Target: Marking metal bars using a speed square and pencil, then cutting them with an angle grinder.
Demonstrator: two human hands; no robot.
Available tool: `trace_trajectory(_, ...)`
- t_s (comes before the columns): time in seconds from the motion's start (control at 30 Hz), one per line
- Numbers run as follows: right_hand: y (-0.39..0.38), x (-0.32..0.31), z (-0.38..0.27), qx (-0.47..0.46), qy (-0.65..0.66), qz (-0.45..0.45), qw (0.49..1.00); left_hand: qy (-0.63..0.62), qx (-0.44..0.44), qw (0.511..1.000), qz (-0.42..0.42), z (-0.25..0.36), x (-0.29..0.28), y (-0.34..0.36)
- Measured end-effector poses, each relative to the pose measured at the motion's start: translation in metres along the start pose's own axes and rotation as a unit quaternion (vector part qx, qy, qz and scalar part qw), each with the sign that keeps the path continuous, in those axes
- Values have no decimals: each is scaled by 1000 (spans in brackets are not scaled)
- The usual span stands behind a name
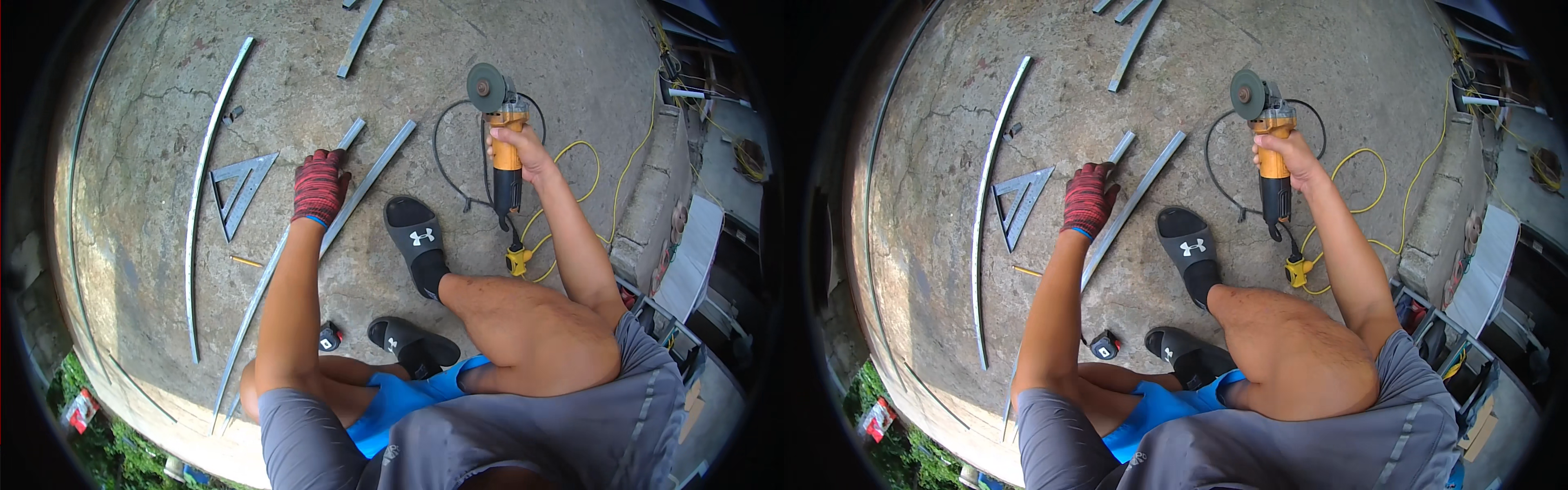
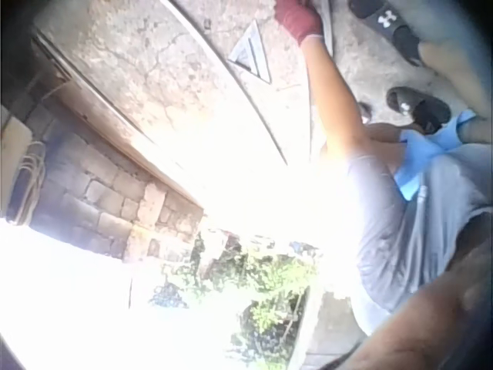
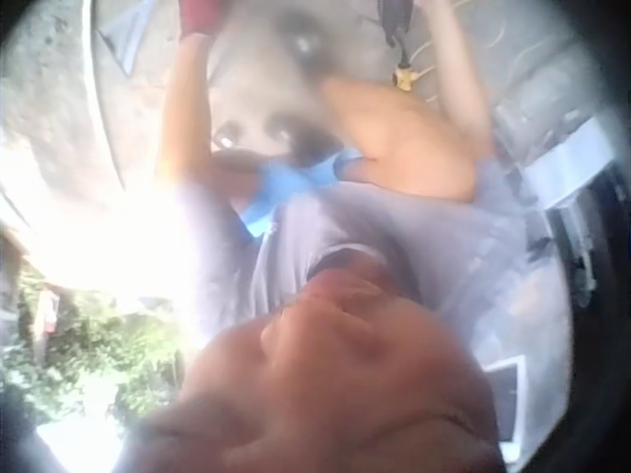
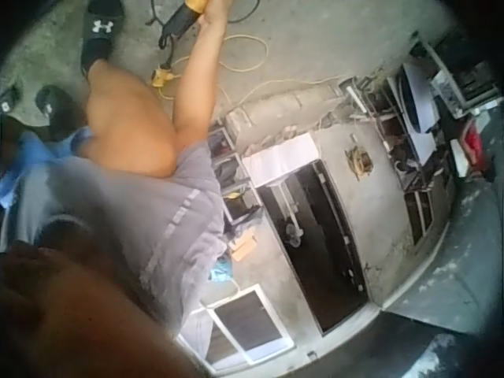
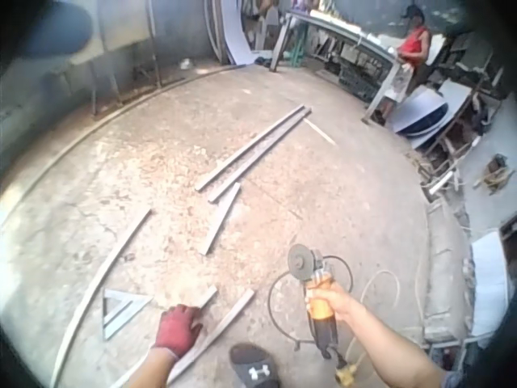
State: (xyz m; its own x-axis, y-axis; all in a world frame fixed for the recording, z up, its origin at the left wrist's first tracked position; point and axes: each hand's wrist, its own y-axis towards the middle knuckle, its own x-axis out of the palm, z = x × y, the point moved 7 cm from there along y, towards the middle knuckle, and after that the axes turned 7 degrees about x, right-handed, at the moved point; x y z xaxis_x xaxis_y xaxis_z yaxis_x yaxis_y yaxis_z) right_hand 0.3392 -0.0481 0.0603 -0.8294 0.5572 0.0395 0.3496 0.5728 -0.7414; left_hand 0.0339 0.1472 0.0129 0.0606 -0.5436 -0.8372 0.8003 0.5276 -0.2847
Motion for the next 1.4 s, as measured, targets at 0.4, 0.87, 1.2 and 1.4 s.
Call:
trace_trajectory(0.4,-84,-16,-81,-56,-13,101,993,-26,-223,966,-131,-184,-5,-196)
trace_trajectory(0.87,-37,41,-47,-43,-17,109,993,-65,-229,961,-142,-234,33,-252)
trace_trajectory(1.2,-15,75,-10,107,-33,100,989,-18,-253,886,-388,-226,18,-241)
trace_trajectory(1.4,-19,68,-3,142,-33,113,983,8,-169,831,-529,-248,-4,-222)
